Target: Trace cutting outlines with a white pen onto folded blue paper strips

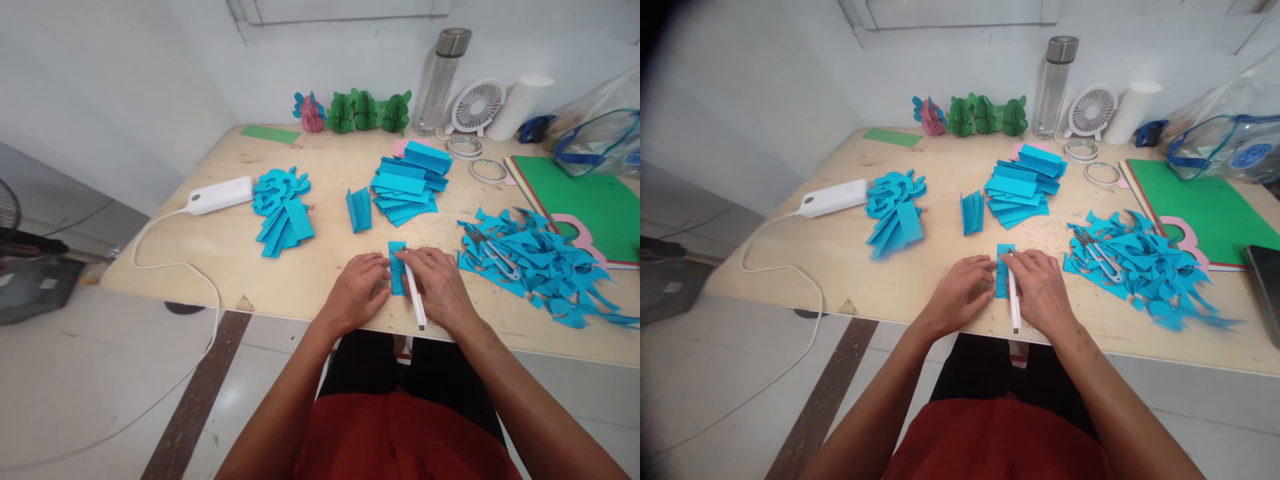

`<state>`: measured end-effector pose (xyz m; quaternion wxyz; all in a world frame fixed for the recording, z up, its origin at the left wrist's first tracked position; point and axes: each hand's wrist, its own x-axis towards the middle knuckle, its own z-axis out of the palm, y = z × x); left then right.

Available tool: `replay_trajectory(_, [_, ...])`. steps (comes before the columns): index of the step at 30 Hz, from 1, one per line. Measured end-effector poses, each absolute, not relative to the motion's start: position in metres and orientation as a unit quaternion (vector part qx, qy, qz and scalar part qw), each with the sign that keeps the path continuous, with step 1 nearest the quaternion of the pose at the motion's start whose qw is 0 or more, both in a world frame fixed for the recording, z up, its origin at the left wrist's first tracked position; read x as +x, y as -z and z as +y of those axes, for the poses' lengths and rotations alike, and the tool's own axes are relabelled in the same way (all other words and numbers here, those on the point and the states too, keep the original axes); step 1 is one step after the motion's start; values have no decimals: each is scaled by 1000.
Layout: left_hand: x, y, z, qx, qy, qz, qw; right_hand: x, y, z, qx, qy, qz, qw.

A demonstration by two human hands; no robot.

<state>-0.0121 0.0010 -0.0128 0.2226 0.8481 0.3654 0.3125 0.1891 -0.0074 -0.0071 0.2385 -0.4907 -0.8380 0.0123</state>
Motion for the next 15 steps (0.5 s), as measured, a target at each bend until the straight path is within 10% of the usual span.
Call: replay_trajectory(15, [-11, 13, 1, 847, -320, 367, 215, 189, 7, -8, -493, -14, -839, 229])
